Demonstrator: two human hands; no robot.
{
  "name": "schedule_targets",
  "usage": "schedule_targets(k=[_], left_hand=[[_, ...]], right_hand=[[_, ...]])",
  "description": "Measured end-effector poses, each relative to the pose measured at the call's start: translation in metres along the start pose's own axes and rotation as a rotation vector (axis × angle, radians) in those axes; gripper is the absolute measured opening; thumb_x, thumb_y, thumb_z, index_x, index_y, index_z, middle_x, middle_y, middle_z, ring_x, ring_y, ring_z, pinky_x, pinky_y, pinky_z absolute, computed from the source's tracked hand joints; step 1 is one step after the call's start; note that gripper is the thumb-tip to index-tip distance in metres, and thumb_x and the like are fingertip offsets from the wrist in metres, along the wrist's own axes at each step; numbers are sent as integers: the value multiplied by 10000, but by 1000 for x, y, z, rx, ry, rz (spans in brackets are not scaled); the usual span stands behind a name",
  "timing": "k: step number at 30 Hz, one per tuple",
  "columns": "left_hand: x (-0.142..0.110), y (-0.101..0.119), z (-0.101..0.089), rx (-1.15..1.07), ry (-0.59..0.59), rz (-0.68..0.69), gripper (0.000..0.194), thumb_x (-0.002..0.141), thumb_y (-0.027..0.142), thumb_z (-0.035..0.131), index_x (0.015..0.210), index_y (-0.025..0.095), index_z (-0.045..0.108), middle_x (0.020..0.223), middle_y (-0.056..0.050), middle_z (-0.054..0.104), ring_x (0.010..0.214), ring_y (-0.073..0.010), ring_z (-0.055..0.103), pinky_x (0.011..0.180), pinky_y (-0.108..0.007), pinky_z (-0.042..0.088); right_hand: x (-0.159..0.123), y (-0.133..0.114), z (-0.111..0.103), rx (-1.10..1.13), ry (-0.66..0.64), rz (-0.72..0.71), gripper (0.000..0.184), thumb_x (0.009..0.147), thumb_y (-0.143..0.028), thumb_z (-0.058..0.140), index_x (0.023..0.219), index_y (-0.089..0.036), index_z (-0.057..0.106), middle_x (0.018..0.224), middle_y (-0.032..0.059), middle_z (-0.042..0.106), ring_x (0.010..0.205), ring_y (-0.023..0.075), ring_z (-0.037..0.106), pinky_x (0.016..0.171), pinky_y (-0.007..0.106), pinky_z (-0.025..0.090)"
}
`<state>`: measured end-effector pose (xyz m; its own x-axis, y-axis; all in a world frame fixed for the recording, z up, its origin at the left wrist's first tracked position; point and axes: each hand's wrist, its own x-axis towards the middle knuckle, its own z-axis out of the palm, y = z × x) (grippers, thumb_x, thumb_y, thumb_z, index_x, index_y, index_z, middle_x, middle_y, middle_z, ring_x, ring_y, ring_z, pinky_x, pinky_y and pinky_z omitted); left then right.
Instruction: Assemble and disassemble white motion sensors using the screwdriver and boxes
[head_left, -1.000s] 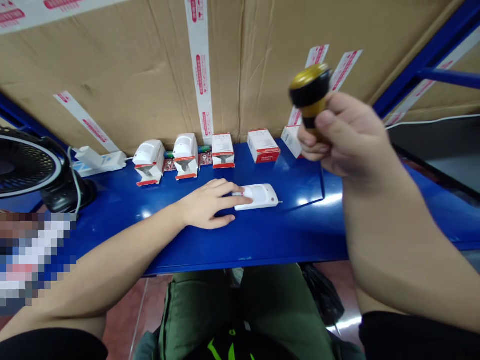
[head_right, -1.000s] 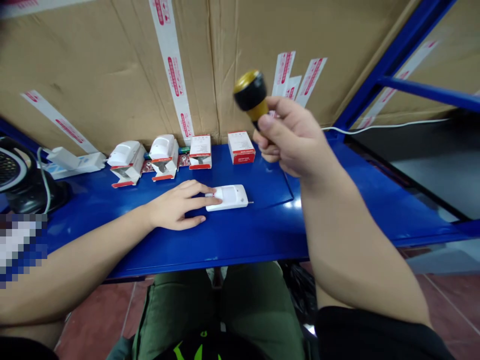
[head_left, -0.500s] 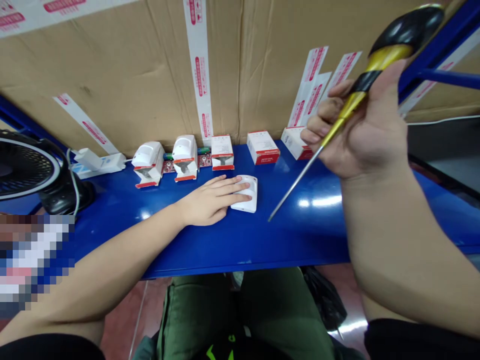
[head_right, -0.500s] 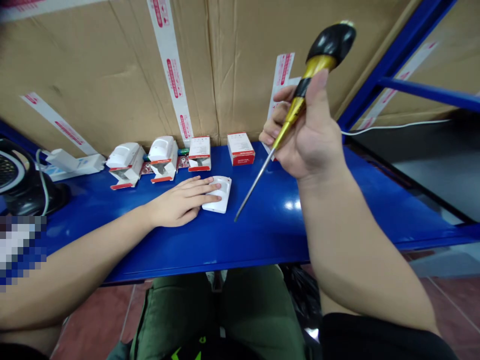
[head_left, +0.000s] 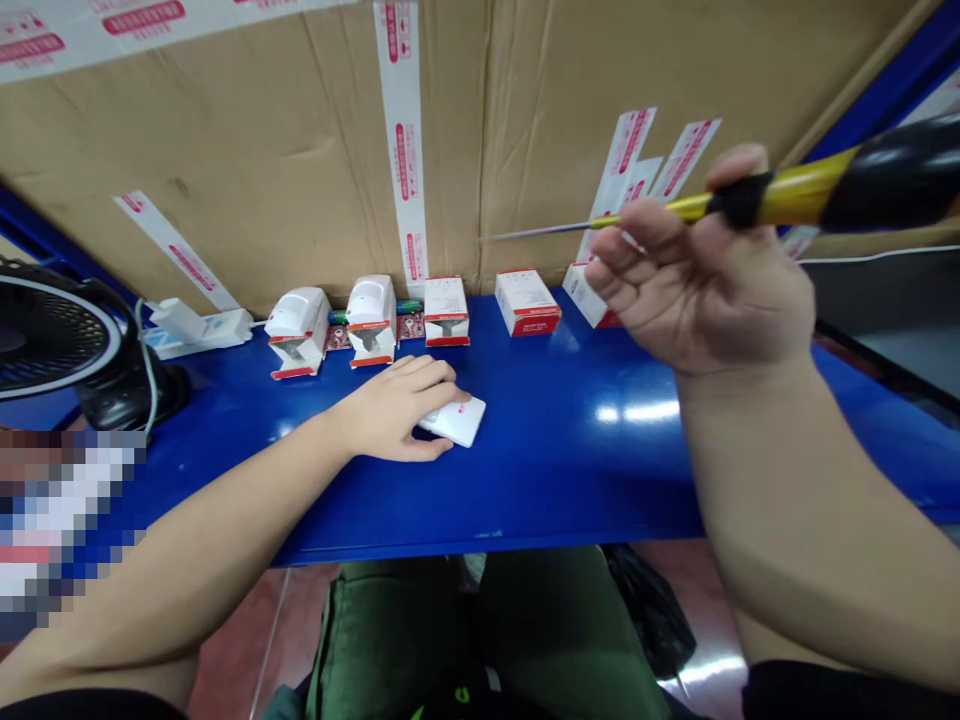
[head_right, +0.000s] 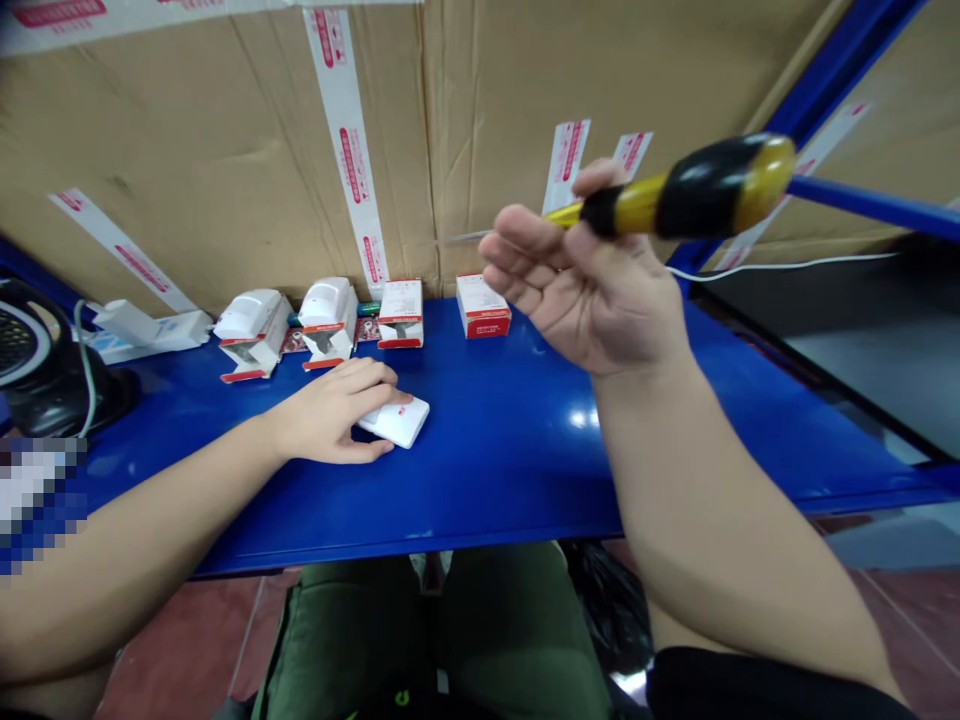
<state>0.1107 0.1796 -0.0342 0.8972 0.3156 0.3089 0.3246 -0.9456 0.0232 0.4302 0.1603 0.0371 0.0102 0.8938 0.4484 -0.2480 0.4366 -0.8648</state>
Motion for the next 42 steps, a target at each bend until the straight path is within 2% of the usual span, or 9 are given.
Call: schedule_targets(k=[4,9,12,15,20,23,26,31,42], left_hand=[[-3,-2,-2,-4,-29,-20,412,1007,433,711,1331,180,693,1241,-138,711,1061,-317,701,959,-458,580],[-6,-3,-7,-50,-56,-57,375,980,436,725,1240,174,657,1295,-163,704,1142,-336,714,1013,-468,597],[-10,-5,-15,-79,-125,-162,358,945,420,730,1195,185,628,1251,-148,708,1148,-340,721,1010,-468,598],[-17,-8,-28,-120,-217,-304,344,889,389,715,1155,206,597,1191,-118,713,1112,-327,726,973,-452,597],[-30,-14,-44,-186,-282,-512,378,824,432,689,1113,215,577,1186,-116,725,1049,-316,743,903,-431,599],[-31,-16,-44,-176,-283,-577,415,840,494,696,1127,213,589,1171,-118,741,1006,-316,757,890,-437,610],[-29,-16,-39,-175,-258,-532,462,869,458,675,1251,206,609,1263,-128,756,1108,-328,775,992,-454,623],[-29,-19,-30,-159,-208,-415,548,862,302,638,1398,189,619,1381,-151,763,1265,-353,761,1115,-502,614],[-27,-25,-23,-184,-112,-243,372,852,273,619,1204,189,705,1294,-138,771,1184,-320,774,1085,-483,644]], right_hand=[[-4,-5,3,-68,-212,138,331,748,-393,785,1005,-325,589,1206,-50,882,1208,291,833,1063,564,607],[-2,18,5,-111,-402,127,293,953,-527,754,911,-257,649,1147,96,849,1080,296,834,986,510,651],[-2,31,4,-276,-544,71,182,997,-396,738,919,-240,685,973,70,788,888,212,783,813,382,635],[-1,30,-2,-445,-668,71,112,972,-319,747,964,-246,662,867,0,686,642,113,594,568,269,473],[7,8,-26,-726,-702,458,418,1016,-538,736,1304,-294,555,772,-50,640,537,127,493,475,274,365],[16,3,-41,-904,-739,607,462,1003,-695,686,1178,-268,650,695,-39,586,541,137,482,496,289,356],[23,8,-46,-984,-832,700,547,915,-787,712,953,-242,715,687,-21,541,572,134,469,529,294,367],[25,20,-35,-1029,-888,750,531,856,-751,757,971,-234,798,727,9,585,643,168,527,613,323,435],[26,33,-38,-1024,-955,722,529,884,-735,726,1038,-241,835,764,32,632,703,209,601,656,344,484]])
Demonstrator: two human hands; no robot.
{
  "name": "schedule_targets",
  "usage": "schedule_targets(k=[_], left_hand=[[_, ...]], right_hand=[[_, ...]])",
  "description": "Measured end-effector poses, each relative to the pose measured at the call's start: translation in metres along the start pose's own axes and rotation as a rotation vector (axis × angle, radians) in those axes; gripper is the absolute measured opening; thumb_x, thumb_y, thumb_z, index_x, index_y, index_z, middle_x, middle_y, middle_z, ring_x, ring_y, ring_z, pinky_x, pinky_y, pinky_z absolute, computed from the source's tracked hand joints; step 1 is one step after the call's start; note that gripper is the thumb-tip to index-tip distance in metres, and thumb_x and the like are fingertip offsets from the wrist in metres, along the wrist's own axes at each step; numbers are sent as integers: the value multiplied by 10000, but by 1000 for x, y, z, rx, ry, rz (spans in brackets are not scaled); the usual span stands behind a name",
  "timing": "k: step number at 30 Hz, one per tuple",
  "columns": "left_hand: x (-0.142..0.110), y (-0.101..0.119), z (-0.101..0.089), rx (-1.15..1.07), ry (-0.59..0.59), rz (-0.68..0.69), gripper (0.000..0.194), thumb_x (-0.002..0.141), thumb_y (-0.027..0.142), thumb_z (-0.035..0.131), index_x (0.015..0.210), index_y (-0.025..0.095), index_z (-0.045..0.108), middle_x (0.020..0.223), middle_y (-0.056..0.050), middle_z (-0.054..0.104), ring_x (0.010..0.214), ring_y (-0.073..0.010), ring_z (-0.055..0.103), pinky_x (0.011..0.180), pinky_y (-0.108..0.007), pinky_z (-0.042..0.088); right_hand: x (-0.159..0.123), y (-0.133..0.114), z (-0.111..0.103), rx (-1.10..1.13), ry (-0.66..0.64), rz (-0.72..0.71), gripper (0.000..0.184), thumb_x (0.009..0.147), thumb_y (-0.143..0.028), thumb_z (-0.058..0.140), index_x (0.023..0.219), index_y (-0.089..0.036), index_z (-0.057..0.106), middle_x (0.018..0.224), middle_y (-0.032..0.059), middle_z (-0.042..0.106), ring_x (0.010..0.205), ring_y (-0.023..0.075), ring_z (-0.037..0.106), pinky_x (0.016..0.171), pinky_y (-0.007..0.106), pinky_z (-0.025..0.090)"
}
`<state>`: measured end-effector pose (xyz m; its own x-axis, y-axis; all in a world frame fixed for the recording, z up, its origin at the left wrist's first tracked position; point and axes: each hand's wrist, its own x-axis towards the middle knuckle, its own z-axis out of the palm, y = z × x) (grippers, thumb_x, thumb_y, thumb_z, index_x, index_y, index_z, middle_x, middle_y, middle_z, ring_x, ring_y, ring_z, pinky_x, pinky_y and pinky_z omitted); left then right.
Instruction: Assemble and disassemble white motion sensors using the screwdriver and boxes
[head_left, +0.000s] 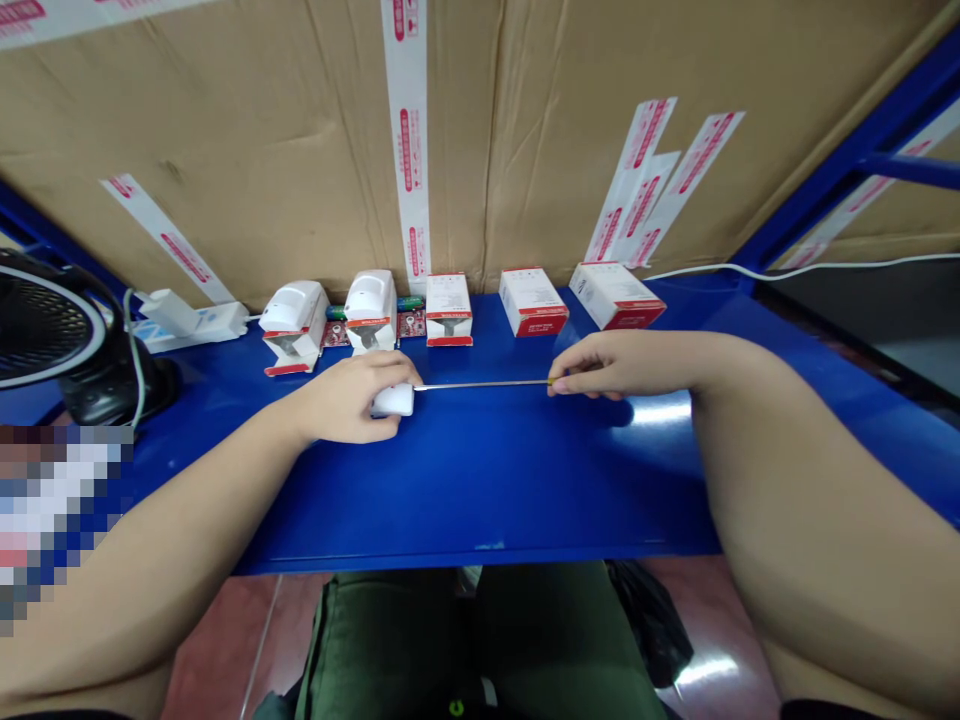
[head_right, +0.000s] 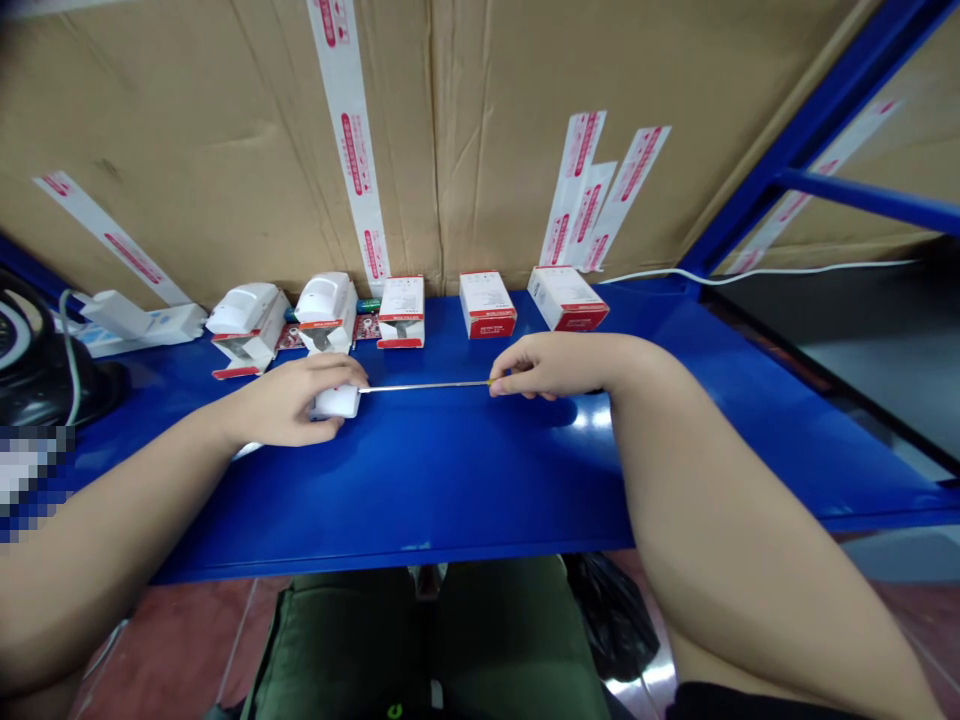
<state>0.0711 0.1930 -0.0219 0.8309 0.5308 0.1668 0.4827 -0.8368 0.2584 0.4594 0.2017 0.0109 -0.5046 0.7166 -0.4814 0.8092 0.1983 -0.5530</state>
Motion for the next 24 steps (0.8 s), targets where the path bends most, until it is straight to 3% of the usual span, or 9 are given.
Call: schedule_targets(k=[16,24], left_hand=[[-1,-2,2,-44,17,42,354,841,253,617,1175,192,718,1255,-144,774,1157,-313,774,1088,-505,646],[0,-6,5,-30,39,83,378,833,244,631,1193,188,731,1248,-147,782,1135,-311,785,1078,-515,663]], right_hand=[[2,-4,1,52,-42,14,520,875,-735,750,980,-230,815,696,-5,561,635,175,546,622,335,452],[9,3,4,255,-142,-4,449,876,-677,788,966,-238,747,642,-44,522,537,127,429,526,308,319]])
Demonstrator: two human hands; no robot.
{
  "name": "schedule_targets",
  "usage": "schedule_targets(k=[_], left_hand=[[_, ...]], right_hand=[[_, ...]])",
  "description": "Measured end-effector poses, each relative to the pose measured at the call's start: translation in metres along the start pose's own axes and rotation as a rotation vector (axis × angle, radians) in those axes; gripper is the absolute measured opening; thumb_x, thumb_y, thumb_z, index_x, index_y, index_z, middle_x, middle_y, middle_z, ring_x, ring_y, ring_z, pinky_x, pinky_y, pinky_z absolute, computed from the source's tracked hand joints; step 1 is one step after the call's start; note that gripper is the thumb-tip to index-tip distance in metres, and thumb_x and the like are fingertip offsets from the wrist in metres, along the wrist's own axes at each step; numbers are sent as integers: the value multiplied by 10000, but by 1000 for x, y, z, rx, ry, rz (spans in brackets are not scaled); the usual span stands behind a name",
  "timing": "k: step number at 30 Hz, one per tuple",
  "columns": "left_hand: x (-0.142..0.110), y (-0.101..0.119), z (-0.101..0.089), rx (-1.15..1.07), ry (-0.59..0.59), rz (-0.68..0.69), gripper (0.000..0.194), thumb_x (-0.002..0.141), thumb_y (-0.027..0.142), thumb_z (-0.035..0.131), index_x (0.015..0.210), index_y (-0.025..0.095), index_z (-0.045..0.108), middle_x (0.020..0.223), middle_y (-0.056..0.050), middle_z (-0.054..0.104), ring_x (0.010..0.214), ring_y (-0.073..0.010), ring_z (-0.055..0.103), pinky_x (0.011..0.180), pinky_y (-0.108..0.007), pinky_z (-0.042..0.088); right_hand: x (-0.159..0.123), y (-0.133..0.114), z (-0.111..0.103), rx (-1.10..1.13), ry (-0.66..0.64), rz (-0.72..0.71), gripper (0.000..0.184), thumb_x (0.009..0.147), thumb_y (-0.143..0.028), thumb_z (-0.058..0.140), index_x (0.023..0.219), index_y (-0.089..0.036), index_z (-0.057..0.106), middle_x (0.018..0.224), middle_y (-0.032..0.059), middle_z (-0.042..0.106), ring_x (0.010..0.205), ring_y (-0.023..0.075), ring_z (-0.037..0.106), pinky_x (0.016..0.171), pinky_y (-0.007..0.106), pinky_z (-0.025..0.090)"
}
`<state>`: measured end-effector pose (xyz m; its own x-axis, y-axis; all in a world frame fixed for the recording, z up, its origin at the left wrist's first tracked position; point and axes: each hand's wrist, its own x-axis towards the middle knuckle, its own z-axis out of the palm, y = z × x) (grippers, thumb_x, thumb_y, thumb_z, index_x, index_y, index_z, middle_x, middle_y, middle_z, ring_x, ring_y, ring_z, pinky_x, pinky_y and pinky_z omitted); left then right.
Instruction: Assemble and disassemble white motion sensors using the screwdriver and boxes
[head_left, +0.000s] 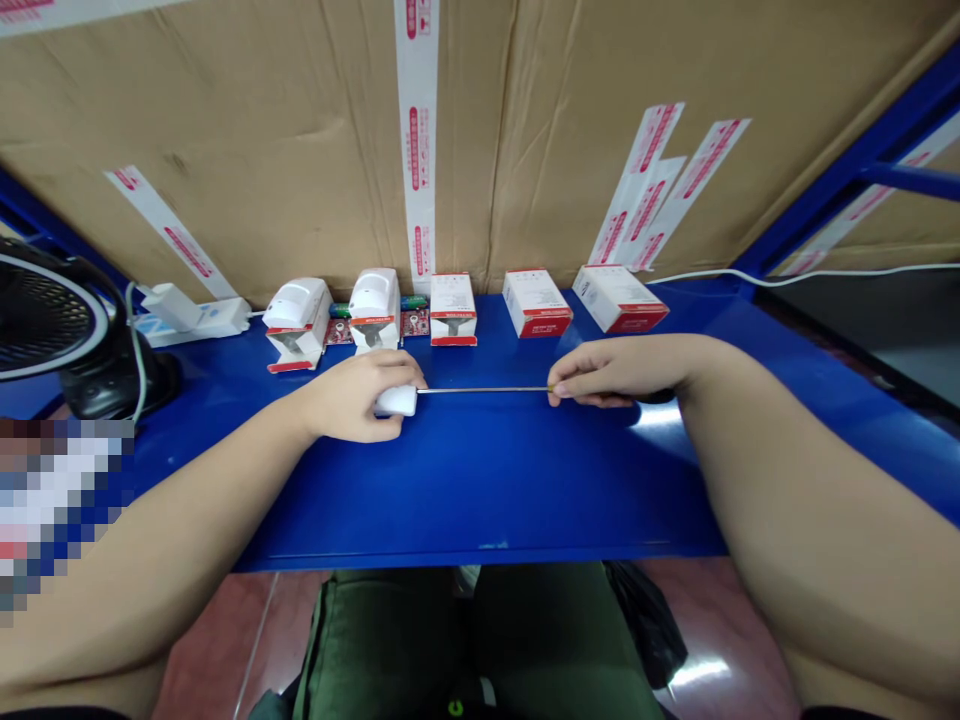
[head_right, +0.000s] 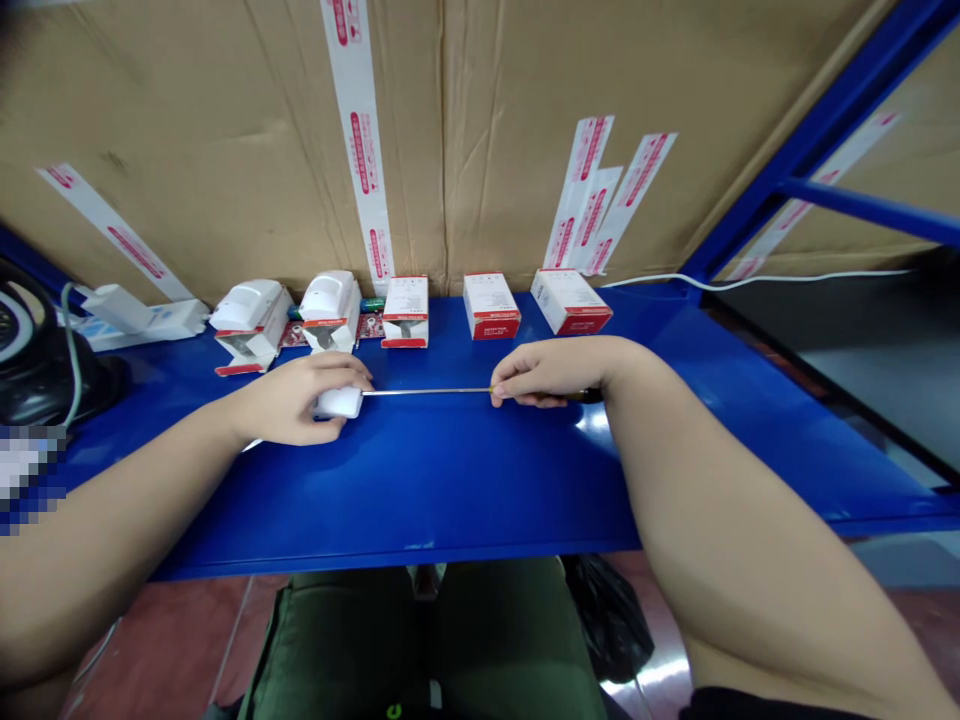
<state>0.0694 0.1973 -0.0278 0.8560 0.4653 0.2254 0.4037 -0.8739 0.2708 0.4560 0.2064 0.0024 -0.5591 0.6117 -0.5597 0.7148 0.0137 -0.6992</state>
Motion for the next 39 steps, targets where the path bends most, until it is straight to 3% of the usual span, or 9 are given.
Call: schedule_targets(k=[4,13,23,30,36,39], left_hand=[[0,-2,1,5,18,16,391,832,242,638,1203,175,744,1243,-156,790,1133,-317,792,1071,-518,670],[0,-5,2,-33,24,-13,386,840,228,685,1215,191,768,1262,-138,812,1162,-305,803,1096,-492,664],[0,-6,2,-28,18,-15,408,833,257,654,1215,175,772,1238,-143,815,1122,-315,806,1069,-495,667],[2,-3,1,-24,-4,-41,387,842,254,670,1212,190,761,1257,-135,810,1128,-305,800,1081,-483,657],[1,-2,1,-28,-10,-43,392,847,250,659,1220,178,757,1256,-149,804,1147,-326,793,1062,-504,653],[1,-1,0,-17,-21,-59,393,849,250,657,1222,178,757,1258,-146,800,1146,-323,791,1069,-495,650]], right_hand=[[2,0,0,22,16,-25,465,865,-692,787,936,-234,745,647,-37,535,551,128,439,528,308,326],[2,-3,1,-133,116,-81,479,838,-703,755,864,-225,738,722,36,664,699,199,619,656,352,479],[3,-14,12,-315,277,-58,349,833,-561,755,837,-258,580,794,30,685,730,198,599,702,348,447],[1,-15,11,-379,217,-37,403,904,-633,662,942,-244,756,935,96,771,859,273,678,766,402,497],[2,-21,20,-412,279,29,250,930,-493,656,867,-256,610,827,52,712,756,222,625,724,364,461],[5,-24,24,-407,286,52,253,945,-501,644,883,-261,592,792,29,696,703,206,590,687,354,436]])
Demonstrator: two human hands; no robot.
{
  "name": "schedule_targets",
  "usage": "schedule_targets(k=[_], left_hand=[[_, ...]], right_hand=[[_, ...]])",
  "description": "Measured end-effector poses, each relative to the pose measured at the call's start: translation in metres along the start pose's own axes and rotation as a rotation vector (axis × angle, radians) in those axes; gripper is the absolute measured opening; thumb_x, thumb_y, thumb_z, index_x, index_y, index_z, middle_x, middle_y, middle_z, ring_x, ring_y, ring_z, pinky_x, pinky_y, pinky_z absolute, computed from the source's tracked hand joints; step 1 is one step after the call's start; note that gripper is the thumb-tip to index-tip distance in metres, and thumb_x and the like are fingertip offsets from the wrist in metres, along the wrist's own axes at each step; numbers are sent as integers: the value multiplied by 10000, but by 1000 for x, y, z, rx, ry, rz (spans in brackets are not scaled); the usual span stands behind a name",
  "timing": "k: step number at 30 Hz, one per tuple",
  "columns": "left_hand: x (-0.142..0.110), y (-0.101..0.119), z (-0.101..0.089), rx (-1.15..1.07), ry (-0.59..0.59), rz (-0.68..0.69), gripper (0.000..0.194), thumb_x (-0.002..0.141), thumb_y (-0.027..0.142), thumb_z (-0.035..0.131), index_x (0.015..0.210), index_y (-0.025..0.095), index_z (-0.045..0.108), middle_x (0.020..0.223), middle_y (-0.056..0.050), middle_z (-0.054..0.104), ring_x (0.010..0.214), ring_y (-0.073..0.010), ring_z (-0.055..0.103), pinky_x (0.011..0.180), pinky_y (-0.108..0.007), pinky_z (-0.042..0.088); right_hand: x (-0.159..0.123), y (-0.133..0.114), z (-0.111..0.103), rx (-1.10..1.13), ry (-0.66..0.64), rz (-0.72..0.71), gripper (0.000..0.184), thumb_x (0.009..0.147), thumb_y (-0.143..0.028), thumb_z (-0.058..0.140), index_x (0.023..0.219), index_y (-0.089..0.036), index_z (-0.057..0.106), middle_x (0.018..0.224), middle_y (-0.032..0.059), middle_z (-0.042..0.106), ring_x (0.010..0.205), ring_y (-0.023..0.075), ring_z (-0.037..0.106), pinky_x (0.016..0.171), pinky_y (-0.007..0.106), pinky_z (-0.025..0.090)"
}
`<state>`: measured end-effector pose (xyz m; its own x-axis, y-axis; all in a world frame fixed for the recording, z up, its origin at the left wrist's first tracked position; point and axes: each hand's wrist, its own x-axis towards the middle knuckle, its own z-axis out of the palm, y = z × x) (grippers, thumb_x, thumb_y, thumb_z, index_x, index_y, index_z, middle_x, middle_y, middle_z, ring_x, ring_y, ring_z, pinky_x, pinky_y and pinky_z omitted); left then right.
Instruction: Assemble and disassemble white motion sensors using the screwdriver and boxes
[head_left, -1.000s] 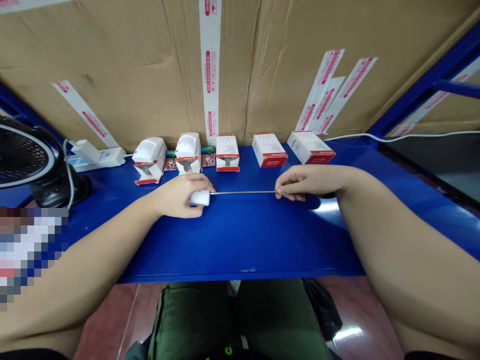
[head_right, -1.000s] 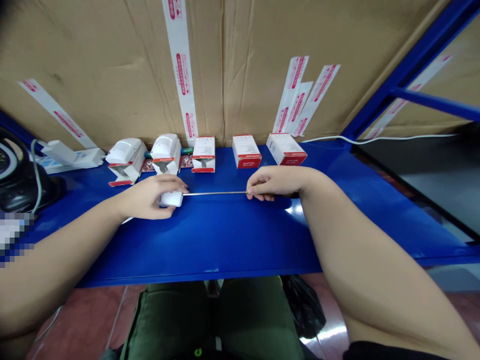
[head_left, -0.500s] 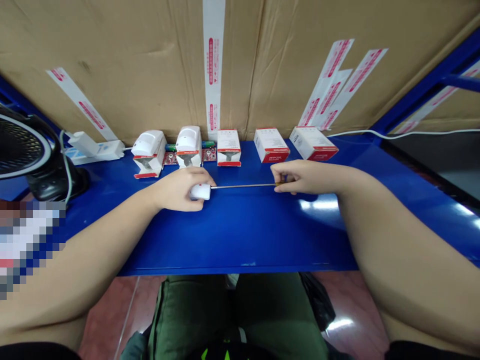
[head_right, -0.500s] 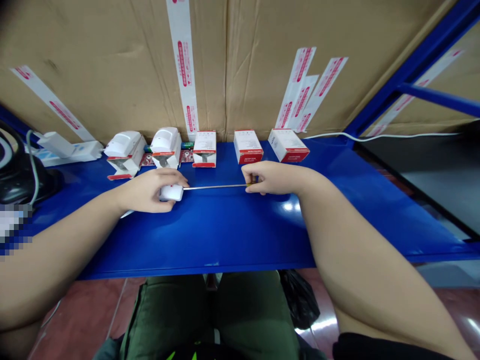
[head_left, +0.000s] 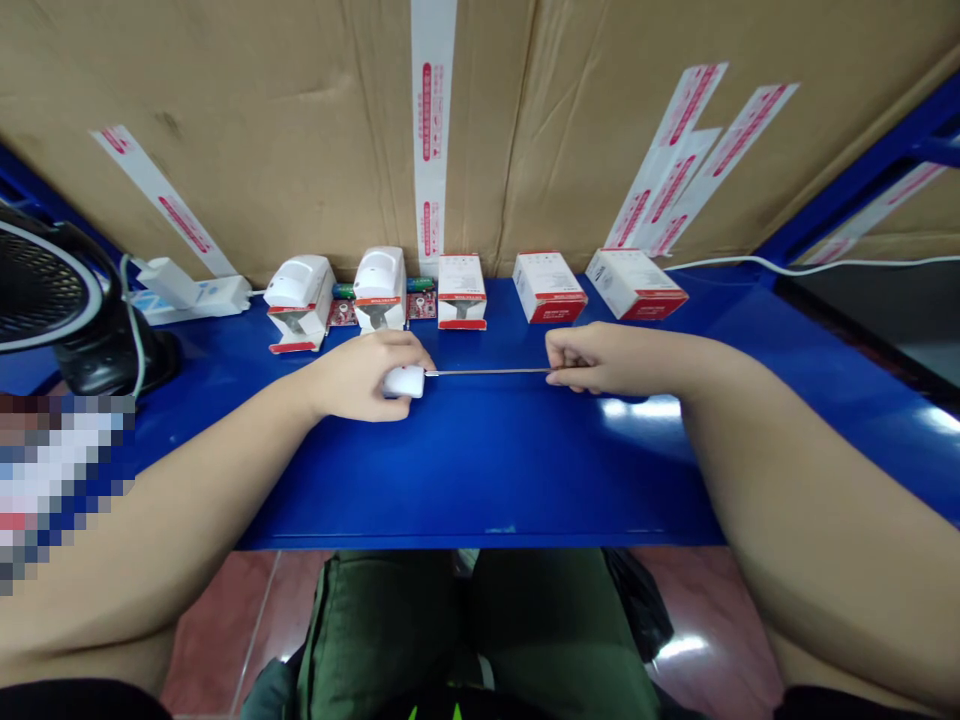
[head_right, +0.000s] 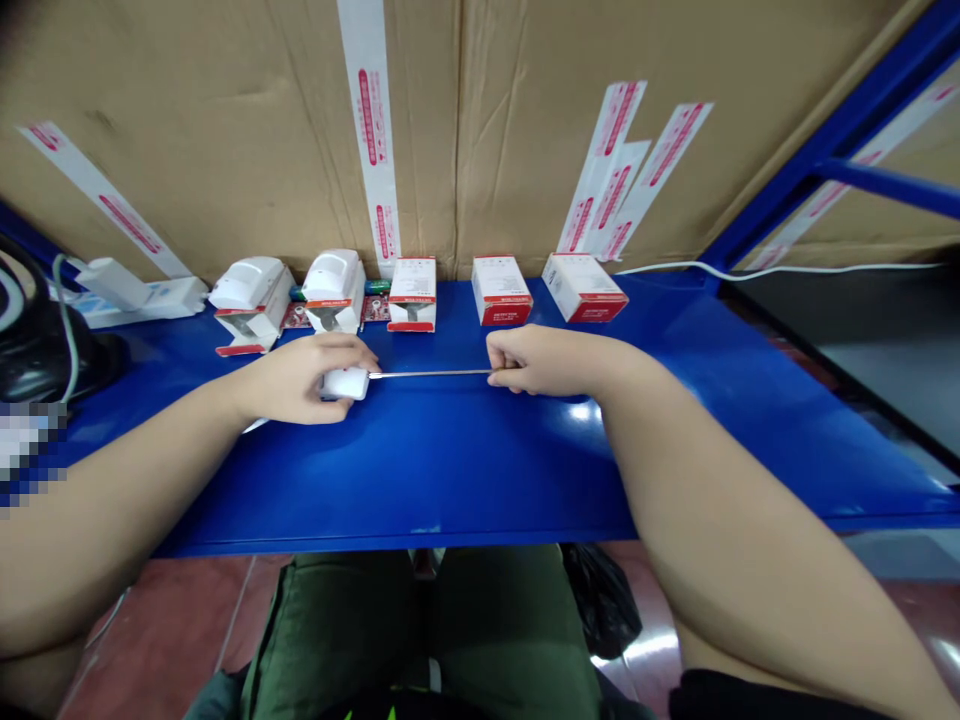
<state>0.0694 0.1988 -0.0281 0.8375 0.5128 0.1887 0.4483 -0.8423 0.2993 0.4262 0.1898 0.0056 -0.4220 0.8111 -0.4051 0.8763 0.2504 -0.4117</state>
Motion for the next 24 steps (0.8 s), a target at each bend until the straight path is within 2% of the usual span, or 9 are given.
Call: schedule_targets(k=[5,8,12,15,21,24], left_hand=[[1,1,-1,18,-6,-1,404,850,273,650,1229,181,757,1256,-137,798,1137,-310,787,1073,-478,648],[2,0,0,22,-8,11,406,853,278,640,1229,180,758,1252,-136,798,1128,-304,785,1067,-472,649],[3,-1,1,31,-12,19,409,854,294,642,1229,179,757,1264,-140,798,1130,-303,783,1070,-472,647],[3,-3,2,42,-18,17,410,858,308,640,1229,181,760,1267,-140,799,1139,-305,782,1073,-468,640],[4,-6,4,49,-19,17,441,865,349,622,1239,168,769,1261,-161,799,1152,-336,783,1066,-500,633],[4,-6,5,49,-13,30,447,857,356,625,1235,169,773,1262,-161,799,1137,-331,783,1073,-502,631]], right_hand=[[5,7,-1,-20,22,-150,378,971,-574,560,973,-249,754,942,83,796,863,272,703,788,403,513],[7,12,-2,-52,63,-216,331,960,-531,577,933,-255,758,947,82,813,881,272,722,794,399,512],[7,10,1,-69,48,-172,231,948,-482,626,875,-264,656,796,39,742,745,226,669,726,368,473],[8,5,5,-81,53,-129,216,944,-463,645,875,-265,594,762,25,708,692,203,623,688,354,447],[14,5,5,-101,58,-174,308,969,-499,577,927,-246,747,889,71,782,817,235,690,764,373,488],[12,6,2,-101,77,-179,318,952,-506,591,898,-241,758,870,73,779,815,238,697,777,377,496]])
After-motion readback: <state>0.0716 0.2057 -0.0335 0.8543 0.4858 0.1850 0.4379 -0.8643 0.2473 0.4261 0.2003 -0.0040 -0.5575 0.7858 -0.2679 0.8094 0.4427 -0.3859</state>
